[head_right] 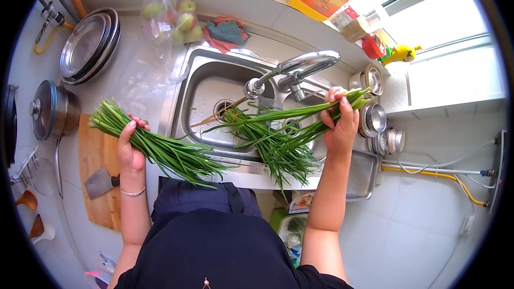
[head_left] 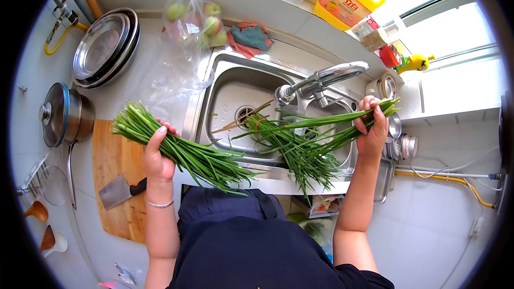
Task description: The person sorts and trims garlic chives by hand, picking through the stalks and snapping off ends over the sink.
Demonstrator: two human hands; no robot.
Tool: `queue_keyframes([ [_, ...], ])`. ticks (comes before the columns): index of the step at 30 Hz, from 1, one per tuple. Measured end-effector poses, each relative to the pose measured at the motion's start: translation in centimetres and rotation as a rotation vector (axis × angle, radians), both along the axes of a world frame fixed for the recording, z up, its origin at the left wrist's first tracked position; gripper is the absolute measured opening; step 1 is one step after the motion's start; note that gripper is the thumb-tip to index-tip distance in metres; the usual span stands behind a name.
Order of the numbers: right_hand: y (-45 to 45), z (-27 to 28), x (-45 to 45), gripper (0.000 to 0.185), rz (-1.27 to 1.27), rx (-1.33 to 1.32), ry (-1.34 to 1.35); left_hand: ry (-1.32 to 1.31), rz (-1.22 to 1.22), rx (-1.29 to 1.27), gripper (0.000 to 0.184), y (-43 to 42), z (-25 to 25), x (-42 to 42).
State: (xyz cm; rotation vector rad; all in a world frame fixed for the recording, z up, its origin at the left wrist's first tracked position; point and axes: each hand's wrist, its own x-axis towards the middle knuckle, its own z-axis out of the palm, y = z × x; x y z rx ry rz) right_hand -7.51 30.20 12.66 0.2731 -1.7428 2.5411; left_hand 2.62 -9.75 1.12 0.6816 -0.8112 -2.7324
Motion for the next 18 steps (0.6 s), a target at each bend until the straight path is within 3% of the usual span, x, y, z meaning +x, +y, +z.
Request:
queue_keyframes([
  [2,-0.3,0.0,0.0,0.013,-0.011,0.018,0.005,-0.033,-0.052,-0.008,0.025,1.1,1.1,-0.3],
  [8,-2.9,0.2,-0.1,0.013,-0.016,-0.003,-0.029,-0.02,-0.51,-0.489,0.034,6.4,3.2,-2.4],
  [10,-3.8,0.5,-0.2,0.013,0.006,-0.008,-0.033,0.089,-0.528,-0.467,0.034,8.7,4.2,-3.3],
  [18,-5.7,1.0,-0.3,0.013,0.009,-0.011,-0.048,0.212,-0.538,-0.862,0.037,11.7,3.2,-4.7],
])
